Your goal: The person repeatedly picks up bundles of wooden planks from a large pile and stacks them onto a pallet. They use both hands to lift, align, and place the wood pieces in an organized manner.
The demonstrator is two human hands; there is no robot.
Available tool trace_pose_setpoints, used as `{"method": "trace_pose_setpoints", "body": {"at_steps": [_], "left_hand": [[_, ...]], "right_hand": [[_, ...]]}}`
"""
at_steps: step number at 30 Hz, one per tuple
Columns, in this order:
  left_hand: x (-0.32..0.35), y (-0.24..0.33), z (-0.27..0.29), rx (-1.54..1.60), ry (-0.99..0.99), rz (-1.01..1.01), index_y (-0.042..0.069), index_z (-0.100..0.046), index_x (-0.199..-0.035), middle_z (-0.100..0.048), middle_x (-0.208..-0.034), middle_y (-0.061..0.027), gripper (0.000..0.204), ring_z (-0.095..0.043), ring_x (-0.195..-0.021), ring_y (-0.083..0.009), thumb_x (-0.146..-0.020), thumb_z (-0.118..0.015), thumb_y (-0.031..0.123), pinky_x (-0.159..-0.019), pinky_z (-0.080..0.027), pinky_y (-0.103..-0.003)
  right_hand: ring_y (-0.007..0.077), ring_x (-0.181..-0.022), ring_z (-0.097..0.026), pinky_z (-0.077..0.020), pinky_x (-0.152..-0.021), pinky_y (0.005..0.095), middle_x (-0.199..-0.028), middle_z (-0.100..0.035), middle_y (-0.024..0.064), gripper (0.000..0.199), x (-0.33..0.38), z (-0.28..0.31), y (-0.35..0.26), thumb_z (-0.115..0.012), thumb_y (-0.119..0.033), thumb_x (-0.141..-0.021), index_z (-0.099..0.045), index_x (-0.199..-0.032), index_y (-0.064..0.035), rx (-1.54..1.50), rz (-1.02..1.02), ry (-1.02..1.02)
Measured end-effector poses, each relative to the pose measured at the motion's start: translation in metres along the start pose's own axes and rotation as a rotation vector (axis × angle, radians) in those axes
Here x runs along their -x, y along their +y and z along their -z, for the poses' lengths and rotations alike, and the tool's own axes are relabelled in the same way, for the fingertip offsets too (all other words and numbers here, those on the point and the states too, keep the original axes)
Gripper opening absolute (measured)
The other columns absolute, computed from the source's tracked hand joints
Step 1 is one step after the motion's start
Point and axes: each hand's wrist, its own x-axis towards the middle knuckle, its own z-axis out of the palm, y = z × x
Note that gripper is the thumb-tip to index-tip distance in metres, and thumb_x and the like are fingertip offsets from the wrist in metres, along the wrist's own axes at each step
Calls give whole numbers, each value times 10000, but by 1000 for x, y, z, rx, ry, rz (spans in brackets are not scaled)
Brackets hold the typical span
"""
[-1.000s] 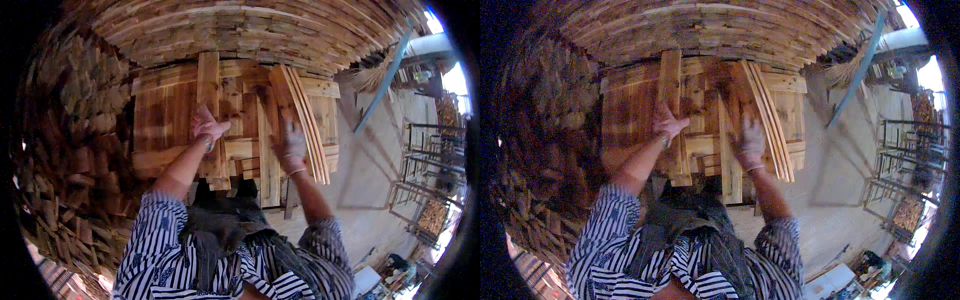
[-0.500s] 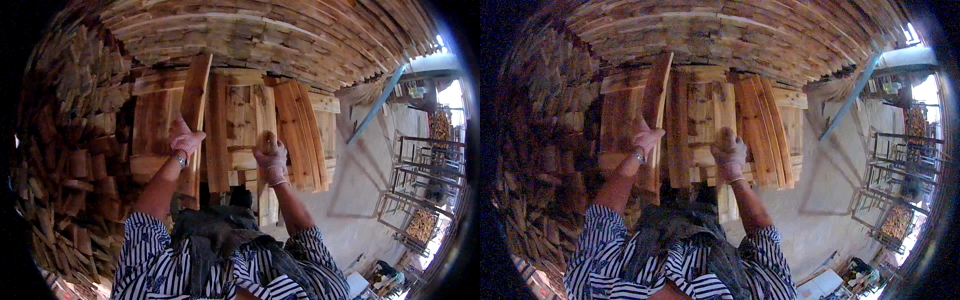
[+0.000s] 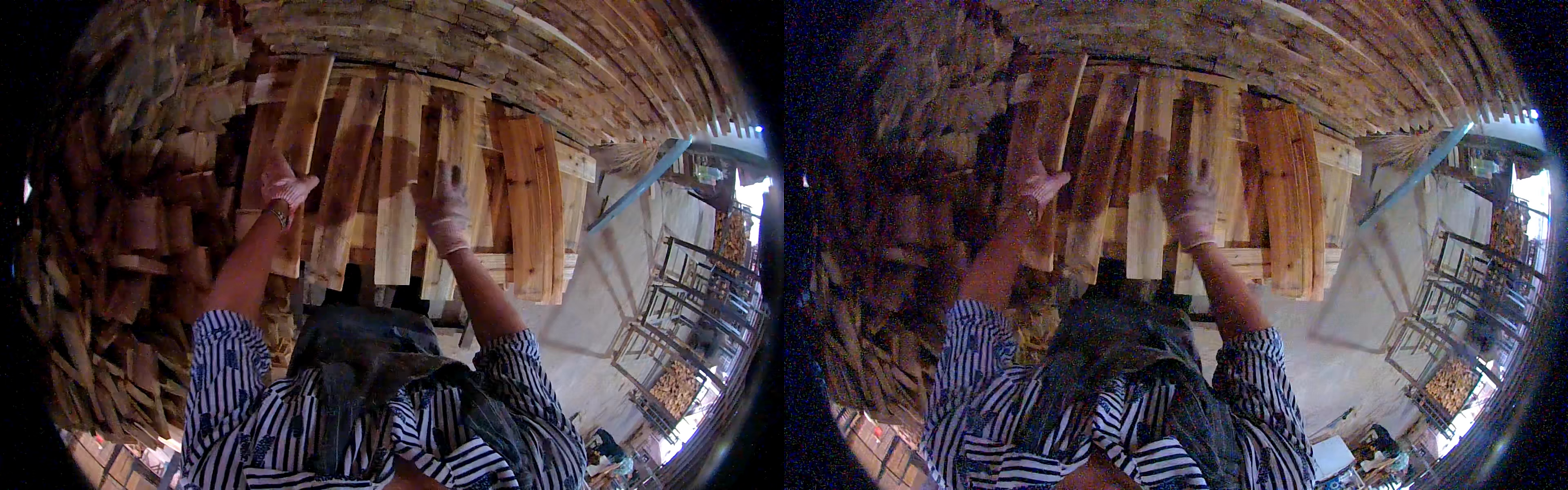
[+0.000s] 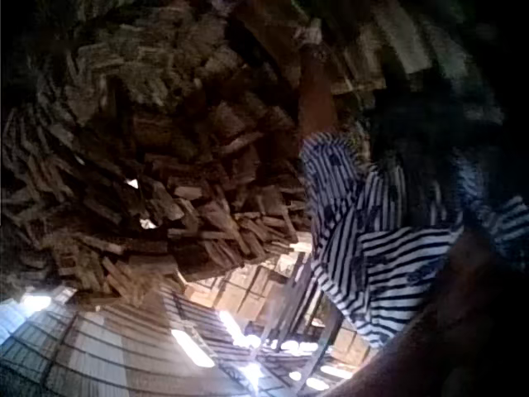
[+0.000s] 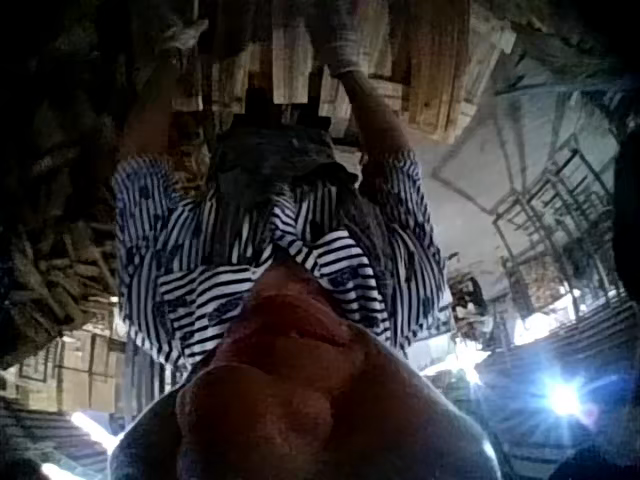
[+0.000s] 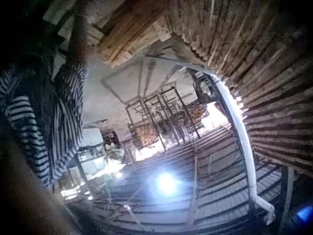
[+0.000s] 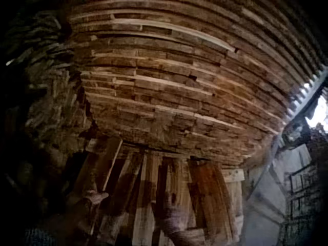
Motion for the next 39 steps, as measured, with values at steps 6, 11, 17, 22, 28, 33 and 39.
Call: {"method": "trace_pose_setpoints", "body": {"at_steps": [6,11,17,22,28,33,39], "left_hand": [[-3,-2,-1,93,-32,-211,66,-6,-1580,-168,-1618,-233,1170,-270,-1462,-387,-813,-698,616,-1176,-298,-473],[-31,-48,-17,69,7,-245,79,-181,-1562,-340,-1527,-250,984,-389,-1376,-427,-841,-746,441,-1100,-407,-461],[-22,-39,-19,254,131,-339,128,-325,-1480,-539,-1319,-225,852,-520,-1243,-446,-790,-816,217,-1008,-480,-498],[-16,-30,10,300,73,-332,106,-380,-1412,-582,-1241,-238,811,-580,-1162,-449,-753,-842,201,-959,-509,-508],[-41,-45,-15,281,81,-291,92,-385,-1421,-575,-1283,-243,799,-588,-1164,-434,-774,-835,221,-976,-512,-483],[-41,-62,-23,189,149,-240,107,-365,-1458,-537,-1337,-234,822,-544,-1229,-429,-789,-824,236,-995,-500,-473],[8,-6,26,148,18,-90,122,-356,-1445,-533,-1319,-229,849,-552,-1215,-419,-766,-838,286,-976,-510,-465]], "right_hand": [[457,-1349,-404,-410,-1084,485,-1550,-284,267,932,-17,-67,-39,-735,-502,-811,-278,-1546,-155,350,-240,-165],[451,-1355,-395,-401,-1095,475,-1554,-288,252,841,-16,-41,-59,-680,-470,-863,-265,-1546,-211,200,-303,-240],[458,-1373,-381,-397,-1100,492,-1540,-313,260,737,-14,-97,-101,-624,-467,-907,-329,-1543,-242,157,-350,-223],[443,-1333,-425,-421,-1059,505,-1485,-389,277,691,-10,-129,-75,-620,-430,-909,-378,-1513,-197,80,79,-20],[465,-1243,-480,-454,-996,500,-1386,-452,265,807,-2,-21,20,-695,-431,-849,-330,-1511,-151,496,-233,186],[443,-1173,-520,-481,-945,512,-1337,-482,243,791,-14,-5,15,-740,-382,-790,-375,-1465,-190,202,-394,-86],[490,-1387,-342,-350,-1099,542,-1523,-308,301,857,-27,-87,-15,-678,-432,-849,-234,-1573,-325,445,-312,-44]]}}
